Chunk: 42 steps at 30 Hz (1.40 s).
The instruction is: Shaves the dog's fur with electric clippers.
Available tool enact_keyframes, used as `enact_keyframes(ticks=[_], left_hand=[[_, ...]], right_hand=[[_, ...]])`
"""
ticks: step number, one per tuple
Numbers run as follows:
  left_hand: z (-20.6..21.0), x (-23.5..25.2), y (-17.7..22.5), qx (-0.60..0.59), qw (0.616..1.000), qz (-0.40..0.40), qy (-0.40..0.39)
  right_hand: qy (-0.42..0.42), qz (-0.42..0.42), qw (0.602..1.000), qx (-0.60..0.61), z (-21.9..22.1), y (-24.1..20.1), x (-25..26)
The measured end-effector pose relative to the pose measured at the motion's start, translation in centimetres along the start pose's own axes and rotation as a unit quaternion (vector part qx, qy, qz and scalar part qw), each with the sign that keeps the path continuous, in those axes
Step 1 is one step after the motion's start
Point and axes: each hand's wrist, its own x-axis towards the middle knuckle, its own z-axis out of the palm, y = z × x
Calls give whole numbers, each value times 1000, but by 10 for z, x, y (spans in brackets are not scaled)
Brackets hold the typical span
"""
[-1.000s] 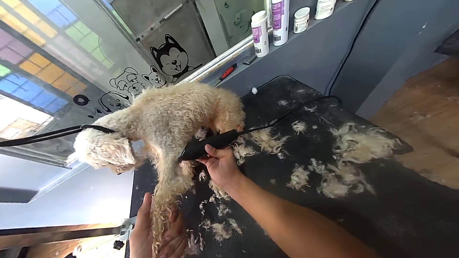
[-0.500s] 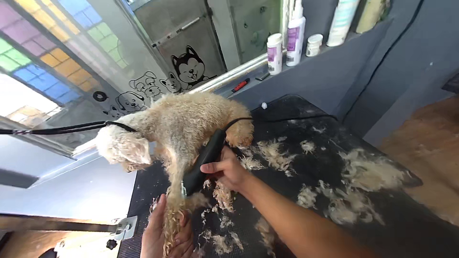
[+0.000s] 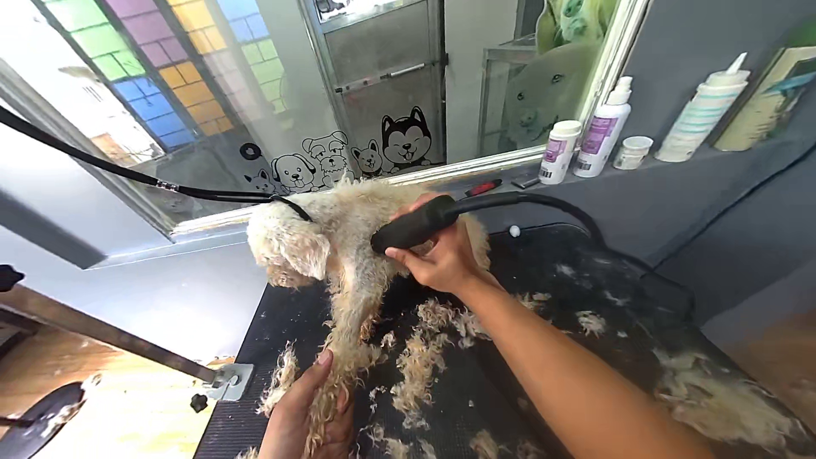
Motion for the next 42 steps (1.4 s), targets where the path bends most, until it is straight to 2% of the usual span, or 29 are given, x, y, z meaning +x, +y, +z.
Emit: enact_keyframes(ticks=[2,4,7,8,10,12,13,15,17,19,22,23,25,27,29,32,35,42], left_hand=[[-2,-3,2,-3,1000,-3,1],[-5,-4,5,-12,1000,-2,-5],[-7,-7,9,-25,1000,-1,-1],[-8,-7,9,-24,1000,-1,-1],[-11,-8,10,-22,1000,-1,-4],[-14,-10,8,-26,1000,-2,-13],[-14,-11,7,-29,999,-2,-17],[-13,-13,5,-26,999,-3,-18],[-12,-11,5,-14,1000,-6,-12],[-11,-11,4,-13,1000,-7,-5],[-13,-13,7,-18,1000,-8,-12],[-15,-13,9,-15,1000,-5,-17],[-19,-16,11,-8,1000,6,-21],[-22,-18,12,3,1000,6,-27],[-21,-20,13,13,1000,2,-27],[-24,-20,14,8,998,0,-57],[-27,-20,13,-3,998,-7,-67],[-29,-22,12,-13,998,3,-69]], right_hand=[[-23,21,999,-35,8,2,-18],[-75,84,991,-74,12,5,-36],[-224,221,942,-116,-2,-7,-34],[-236,242,935,-110,-10,-12,-28],[-152,209,963,-77,-25,-18,-21],[-19,111,994,13,-24,-18,-14],[20,61,996,66,-20,-18,-9],[36,8,995,96,-9,-15,-7],[15,0,998,61,1,-9,-17],[-46,45,998,5,9,-5,-35],[-155,192,968,-50,-2,-15,-41],[-135,214,967,-20,-10,-16,-39],[4,199,975,95,-19,-15,-39],[141,150,946,251,-18,-12,-35],[187,130,913,339,-8,-9,-29],[166,156,890,395,5,3,-29],[138,218,857,445,14,9,-39],[59,327,803,495,21,8,-71]])
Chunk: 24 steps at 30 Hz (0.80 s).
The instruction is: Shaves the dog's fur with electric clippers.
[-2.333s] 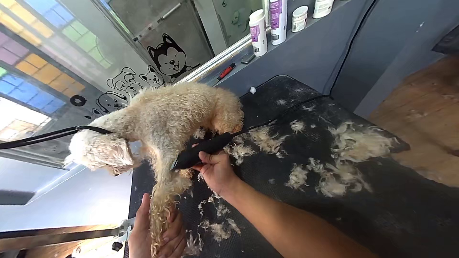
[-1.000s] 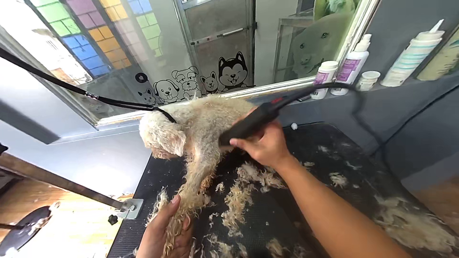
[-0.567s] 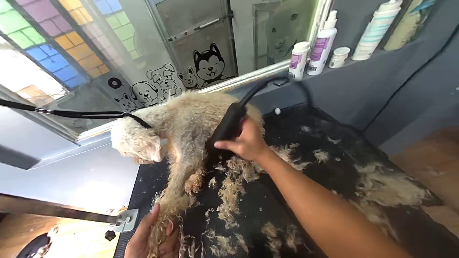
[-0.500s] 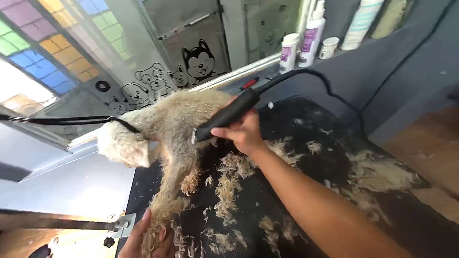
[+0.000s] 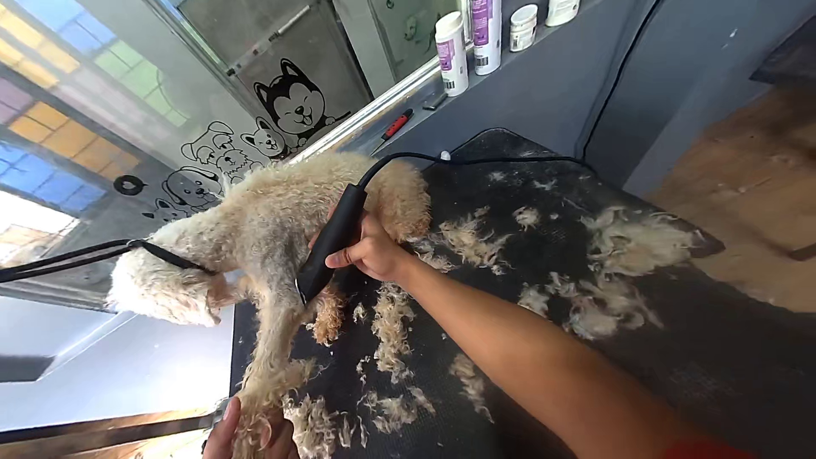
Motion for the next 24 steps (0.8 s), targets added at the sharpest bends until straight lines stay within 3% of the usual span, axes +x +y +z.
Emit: enact_keyframes(ticks=[3,7,9,16,24], left_hand=[[2,1,-1,-11,1000,-3,-2],[1,0,-2,-13,1000,-16,-2],[4,0,-3,-15,1000,-15,-2],[2,-3,-3,-17,1000,-13,0],[6,3,-12,-18,1000,-9,-7]], right_hand=[[-21,56,998,-27,-7,-19,-10],[139,-113,983,33,3,-24,-10],[185,-156,969,42,13,-19,-4],[144,-2,985,91,18,-3,-11],[167,-3,977,133,41,13,-59]])
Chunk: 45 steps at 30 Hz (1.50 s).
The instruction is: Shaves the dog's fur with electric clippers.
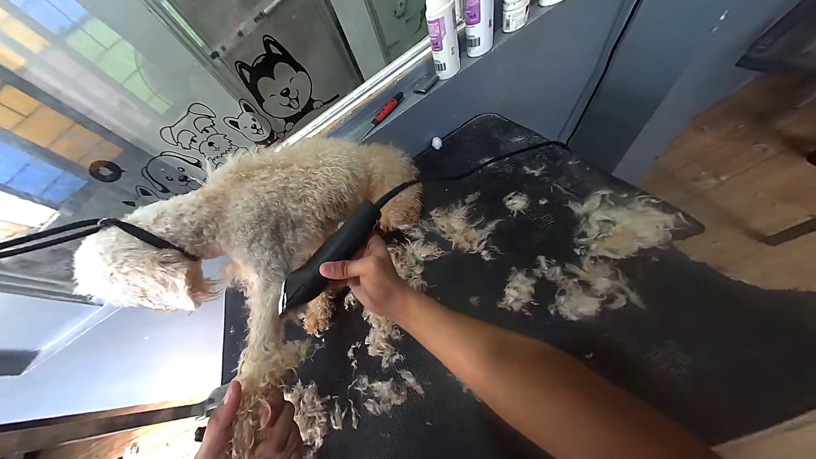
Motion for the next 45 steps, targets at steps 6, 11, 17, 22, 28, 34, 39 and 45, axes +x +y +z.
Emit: enact_keyframes(ticks=[6,11,17,22,28,34,39,45], left_hand=[[-1,3,-3,-43,999,-16,-19],[-1,0,-7,-35,999,-25,-27],[1,0,-10,-29,999,-14,-15],[3,2,-11,-5,1000,-24,-13],[6,4,-17,1,1000,-22,-7],[14,9,-20,43,998,-23,40],[15,10,-18,38,998,-39,35],[22,3,-17,47,997,-20,53]], right_hand=[[-29,47,995,-83,1,-19,-15],[98,-50,993,-45,9,-21,7],[97,-43,994,-26,25,-12,-13],[35,25,992,-122,35,-38,-20],[59,-100,961,-253,49,-58,12],[46,-63,910,-408,58,-52,3],[-61,2,922,-381,49,-51,-18],[17,21,995,-97,-8,-55,18]])
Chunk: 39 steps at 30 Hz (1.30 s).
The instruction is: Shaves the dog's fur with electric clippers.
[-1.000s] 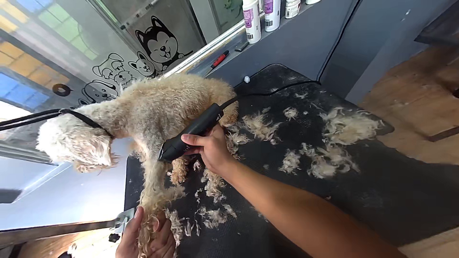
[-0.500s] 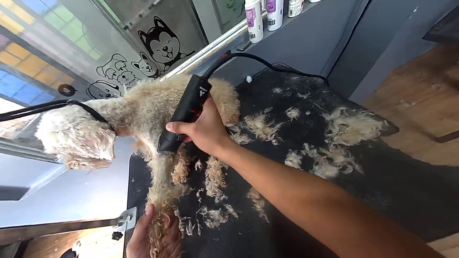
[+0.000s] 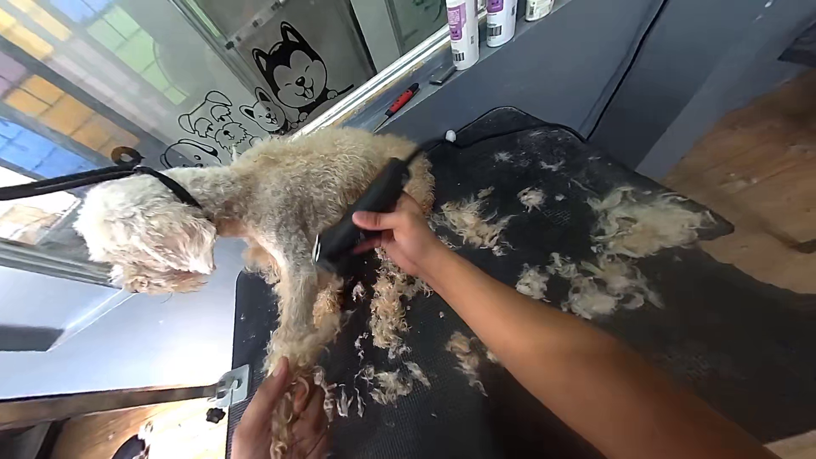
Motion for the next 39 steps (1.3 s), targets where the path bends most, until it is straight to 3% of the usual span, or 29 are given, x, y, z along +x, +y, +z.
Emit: enact_keyframes(ticks=[2,5,11,15,27,30,35,39], left_hand=[[-2,-2,4,-22,1000,5,-4],[3,-3,11,-59,998,5,-29],[2,-2,24,-111,986,-4,-121],[0,-3,23,-111,989,-13,-100],[7,1,-3,-135,986,-7,-102],[7,-2,-6,-138,987,-19,-83],[12,-4,-5,-134,987,-28,-83],[16,-4,1,-137,985,-22,-103]], right_hand=[[84,-47,992,78,-6,9,10],[116,-65,982,131,-8,25,16],[35,12,977,210,-1,50,16],[7,33,973,230,-4,55,9],[69,26,967,245,7,63,-41],[-12,48,979,200,-9,55,-31],[61,-10,971,230,-13,45,1],[8,7,972,234,-5,47,10]])
